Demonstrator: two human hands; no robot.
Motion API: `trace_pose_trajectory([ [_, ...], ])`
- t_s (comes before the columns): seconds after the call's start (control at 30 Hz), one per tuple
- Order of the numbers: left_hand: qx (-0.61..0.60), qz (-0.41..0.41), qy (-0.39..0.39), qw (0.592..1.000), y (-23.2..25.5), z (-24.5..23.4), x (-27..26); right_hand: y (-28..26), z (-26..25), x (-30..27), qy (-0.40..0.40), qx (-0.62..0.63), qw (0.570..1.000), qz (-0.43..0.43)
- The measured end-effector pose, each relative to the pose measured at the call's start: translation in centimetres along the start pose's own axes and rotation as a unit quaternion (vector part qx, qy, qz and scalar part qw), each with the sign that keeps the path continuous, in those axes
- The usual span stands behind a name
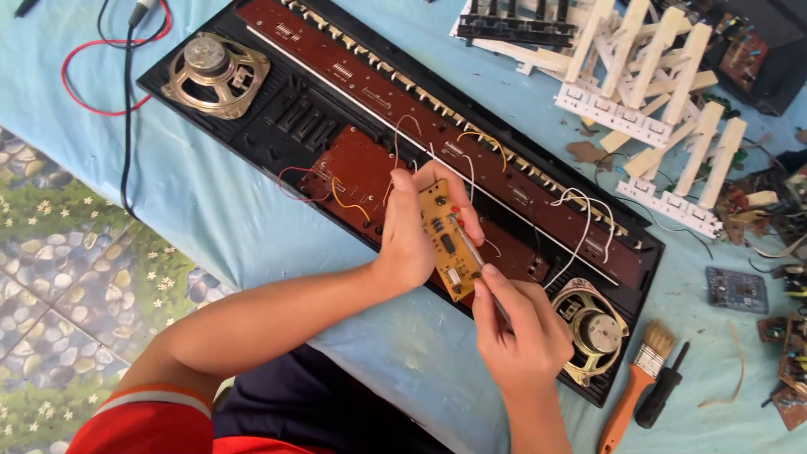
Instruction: The person holds a small yellow circuit board and uses a screwdriver to adjust components on it. They briefly pick up a smartphone from the table and then continue working on the circuit board with the screwdriver.
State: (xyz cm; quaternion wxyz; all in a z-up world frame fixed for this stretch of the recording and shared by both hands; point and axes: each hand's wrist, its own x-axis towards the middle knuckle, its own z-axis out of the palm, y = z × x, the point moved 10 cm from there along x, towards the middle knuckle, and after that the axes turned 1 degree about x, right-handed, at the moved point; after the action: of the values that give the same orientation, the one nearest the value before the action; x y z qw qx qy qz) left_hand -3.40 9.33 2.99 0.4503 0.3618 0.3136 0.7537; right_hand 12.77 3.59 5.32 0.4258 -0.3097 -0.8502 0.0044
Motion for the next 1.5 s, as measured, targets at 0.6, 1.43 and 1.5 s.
trace_pose_trajectory([
  [0.6,0.015,0.033,-0.007,0.999,0.4,0.1,-0.8,-1.4,-0.6,0.1,0.027,-0.017,0.999,-0.028],
  [1.43,-0.025,0.03,0.002,0.999,0.7,0.0,-1.4,-1.9,-0.9,-0.2,0.036,-0.004,0.999,0.016],
  [1.5,-0.017,0.049,0.002,0.999,1.0,0.0,-1.4,-1.4,-0.9,-0.2,0.055,0.05,0.994,0.077],
])
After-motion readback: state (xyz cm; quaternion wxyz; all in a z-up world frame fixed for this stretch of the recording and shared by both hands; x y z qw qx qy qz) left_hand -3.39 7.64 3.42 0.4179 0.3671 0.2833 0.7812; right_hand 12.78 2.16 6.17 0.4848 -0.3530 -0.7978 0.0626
